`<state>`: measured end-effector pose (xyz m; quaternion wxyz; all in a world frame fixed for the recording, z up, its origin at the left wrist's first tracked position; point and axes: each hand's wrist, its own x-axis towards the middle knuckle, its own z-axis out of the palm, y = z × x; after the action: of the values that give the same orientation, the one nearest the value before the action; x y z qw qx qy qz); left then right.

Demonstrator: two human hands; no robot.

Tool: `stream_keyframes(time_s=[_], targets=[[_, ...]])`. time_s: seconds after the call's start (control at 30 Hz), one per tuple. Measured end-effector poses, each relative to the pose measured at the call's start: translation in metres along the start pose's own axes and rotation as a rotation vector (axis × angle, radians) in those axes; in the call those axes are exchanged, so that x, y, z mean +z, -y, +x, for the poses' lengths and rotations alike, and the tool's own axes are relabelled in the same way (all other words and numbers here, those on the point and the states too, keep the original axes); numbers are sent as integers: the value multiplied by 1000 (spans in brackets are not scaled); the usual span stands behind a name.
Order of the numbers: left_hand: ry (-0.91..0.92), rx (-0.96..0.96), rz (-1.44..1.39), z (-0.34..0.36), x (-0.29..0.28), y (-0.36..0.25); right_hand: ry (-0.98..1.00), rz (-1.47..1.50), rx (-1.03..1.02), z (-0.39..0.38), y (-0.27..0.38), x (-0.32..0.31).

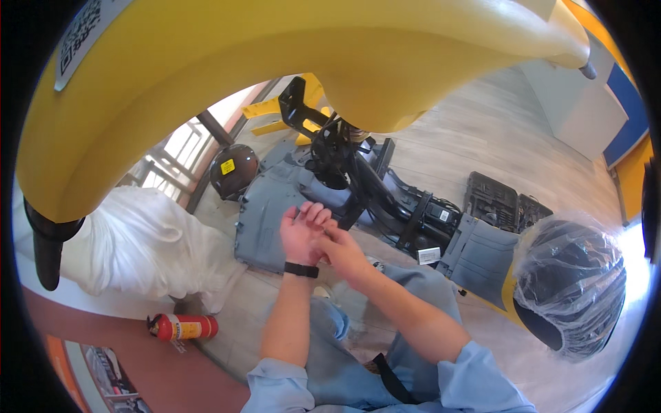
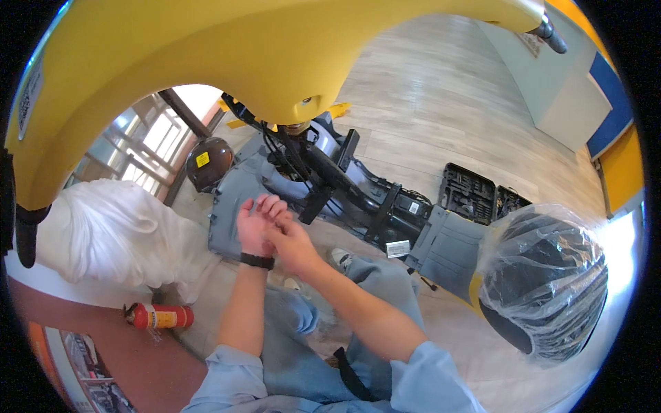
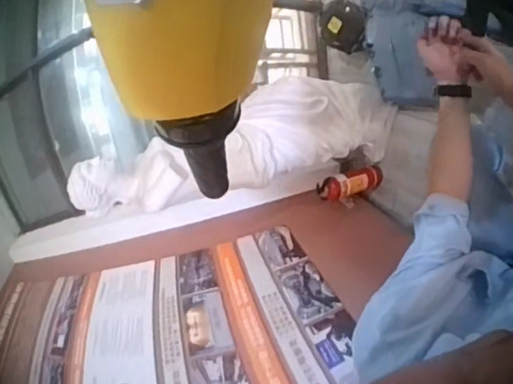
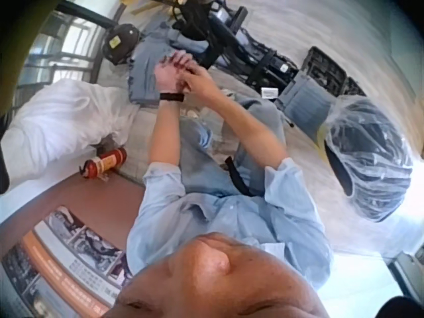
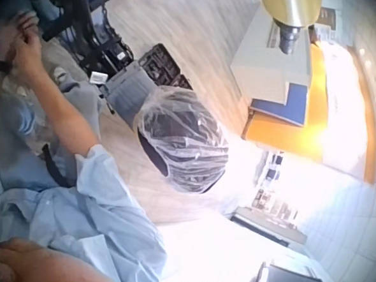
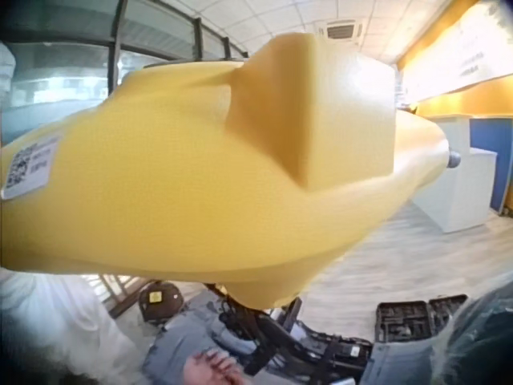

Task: The person is repairing a scooter.

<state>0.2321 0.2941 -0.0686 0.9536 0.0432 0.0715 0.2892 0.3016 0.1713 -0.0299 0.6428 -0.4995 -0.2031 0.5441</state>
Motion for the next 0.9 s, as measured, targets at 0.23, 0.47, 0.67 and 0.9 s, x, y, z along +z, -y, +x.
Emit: stream_keyframes(time_s=[0.23,0.47,0.67,0.9], targets=[[208,4,-52,8,17,13,-45,206,3,-4,17,-8],[-75,107,114,3,2,-5,52,-8,6,-3,1,-7],[-504,167,253,-4,-21,-32,193,-133,-16,-12,-14,14],[-667,139,327,2,-44,-32,150,-161,-188,-14,-16,21]])
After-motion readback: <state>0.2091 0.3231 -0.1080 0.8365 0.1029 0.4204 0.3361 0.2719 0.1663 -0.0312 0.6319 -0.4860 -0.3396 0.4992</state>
